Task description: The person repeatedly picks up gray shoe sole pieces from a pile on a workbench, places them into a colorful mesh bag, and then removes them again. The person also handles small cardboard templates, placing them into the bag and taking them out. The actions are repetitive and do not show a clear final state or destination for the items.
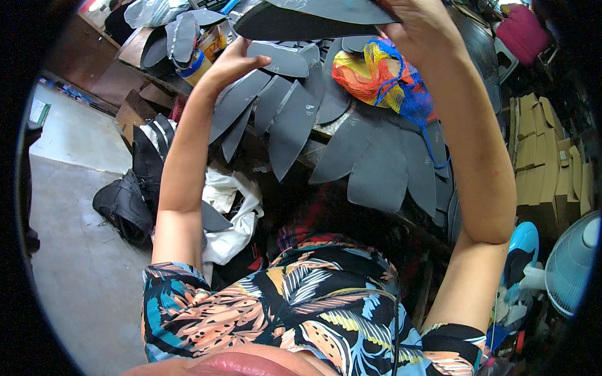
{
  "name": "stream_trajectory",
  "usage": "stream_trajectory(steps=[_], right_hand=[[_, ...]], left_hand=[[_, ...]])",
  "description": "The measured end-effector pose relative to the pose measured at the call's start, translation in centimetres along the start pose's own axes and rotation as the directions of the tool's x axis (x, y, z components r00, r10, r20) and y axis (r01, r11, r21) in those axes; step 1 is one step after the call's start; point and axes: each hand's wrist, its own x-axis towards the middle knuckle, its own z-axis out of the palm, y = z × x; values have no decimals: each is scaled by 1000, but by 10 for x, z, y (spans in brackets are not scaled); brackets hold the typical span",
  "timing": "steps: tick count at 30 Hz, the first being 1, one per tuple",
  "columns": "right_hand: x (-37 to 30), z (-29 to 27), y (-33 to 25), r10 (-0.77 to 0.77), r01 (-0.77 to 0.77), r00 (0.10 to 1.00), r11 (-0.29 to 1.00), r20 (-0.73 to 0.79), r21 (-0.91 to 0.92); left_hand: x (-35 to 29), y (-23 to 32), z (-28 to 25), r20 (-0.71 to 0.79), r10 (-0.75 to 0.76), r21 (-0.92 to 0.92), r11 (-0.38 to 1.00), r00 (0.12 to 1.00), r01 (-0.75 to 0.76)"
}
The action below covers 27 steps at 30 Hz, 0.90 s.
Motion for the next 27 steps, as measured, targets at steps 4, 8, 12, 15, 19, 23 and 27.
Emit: stream_trajectory(steps=[4, 8, 12, 15, 19, 23, 27], right_hand=[[-31, -14, -12, -174, 186, 978, 976, 112, -114], [-73, -26, -1, -45, 44, 999, 998, 19, 40], [-109, -42, 18, 85, -85, 996, 991, 8, 103], [-142, -51, 24, 137, -135, 991, 972, 6, 193], [-189, -59, 29, 148, -150, 987, 989, -66, -15], [-227, -54, 33, 264, -264, 959, 964, -105, 11], [-264, -55, 23, 225, -259, 953, 952, -205, -161]], left_hand=[[-38, 52, 5, -63, 280, -715, 657, 958, -239], [-71, 102, 47, -197, 192, -958, 170, 961, -231], [-98, 141, 84, -143, 7, -989, 40, 990, -143], [-115, 160, 103, -152, -82, -975, 174, 985, -136], [-125, 168, 112, -186, -141, -969, 191, 972, -158], [-141, 172, 124, -230, -111, -906, 386, 967, -171], [-175, 167, 120, -200, -8, -860, 480, 980, -172]])
